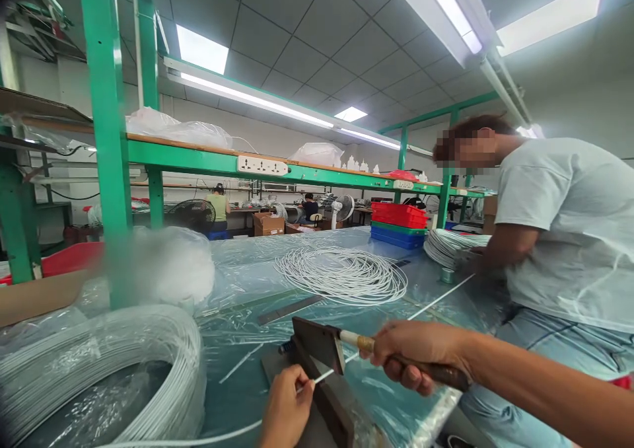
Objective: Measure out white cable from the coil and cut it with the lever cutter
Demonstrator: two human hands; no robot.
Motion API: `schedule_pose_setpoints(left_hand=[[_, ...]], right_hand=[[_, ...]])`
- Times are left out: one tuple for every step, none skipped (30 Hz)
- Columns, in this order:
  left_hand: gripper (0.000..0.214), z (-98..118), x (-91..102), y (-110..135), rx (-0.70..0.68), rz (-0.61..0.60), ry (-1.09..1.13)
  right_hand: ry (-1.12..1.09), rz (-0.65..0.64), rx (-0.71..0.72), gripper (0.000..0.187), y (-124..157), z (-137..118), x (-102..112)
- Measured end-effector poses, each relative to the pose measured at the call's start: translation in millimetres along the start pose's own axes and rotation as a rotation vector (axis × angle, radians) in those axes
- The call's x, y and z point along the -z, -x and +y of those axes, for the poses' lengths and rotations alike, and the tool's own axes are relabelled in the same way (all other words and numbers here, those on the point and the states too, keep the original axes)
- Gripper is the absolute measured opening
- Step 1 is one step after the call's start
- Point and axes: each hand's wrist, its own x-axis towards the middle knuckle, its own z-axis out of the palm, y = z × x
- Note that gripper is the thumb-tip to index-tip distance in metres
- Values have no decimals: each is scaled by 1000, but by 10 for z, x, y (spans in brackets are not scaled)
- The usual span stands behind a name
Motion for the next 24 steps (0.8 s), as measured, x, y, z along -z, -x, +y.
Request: schedule_pose_setpoints(left_hand=[[16,-34,-37,-23,10,42,73],[17,-58,-69,-45,17,70,129],[20,-73,-95,-64,23,87,170],[24,-80,-116,-80,28,96,198],[27,-82,-133,-92,33,100,214],[29,-81,-146,-101,39,104,225],[30,-81,-158,-109,47,109,238],[30,-82,-169,-115,56,112,248],[30,-84,-180,-122,64,113,255],[29,-89,-190,-128,71,114,261],[28,-96,-200,-135,78,116,265],[27,-103,-208,-142,84,117,271],[27,-110,-216,-147,91,118,276],[26,-117,-222,-152,96,119,281],[26,-122,-227,-154,100,119,284],[26,-126,-231,-155,103,119,287],[26,-129,-234,-155,104,120,291],[26,-130,-237,-154,105,121,295],[26,-132,-239,-154,106,123,298],[26,-133,-240,-154,107,125,301],[25,-135,-242,-156,108,126,304],[25,-138,-243,-159,109,127,306],[25,-141,-245,-163,109,127,308],[25,-145,-247,-167,110,126,310]], right_hand=[[52,-30,-53,12,0,-10,0],[102,-58,-105,11,2,-25,0],[116,-62,-101,11,5,-44,0],[127,-73,-107,11,9,-60,0],[141,-91,-119,11,13,-72,-2],[158,-110,-129,12,18,-76,-4],[173,-130,-136,13,23,-71,-8],[188,-144,-141,13,28,-57,-13],[203,-147,-143,14,32,-35,-19],[216,-142,-142,14,37,-5,-27],[228,-137,-143,14,40,29,-34],[235,-134,-139,15,42,66,-41],[236,-135,-128,16,40,106,-46],[235,-146,-112,18,35,146,-48],[233,-165,-99,20,26,187,-49],[228,-183,-85,24,14,228,-47],[225,-195,-74,27,2,270,-44],[228,-198,-62,31,-9,312,-41],[237,-195,-49,34,-17,354,-40],[247,-189,-31,37,-21,397,-40],[257,-178,-8,38,-21,440,-42],[270,-167,16,39,-18,482,-45],[287,-152,34,40,-14,525,-47],[299,-138,47,40,-12,567,-46]])
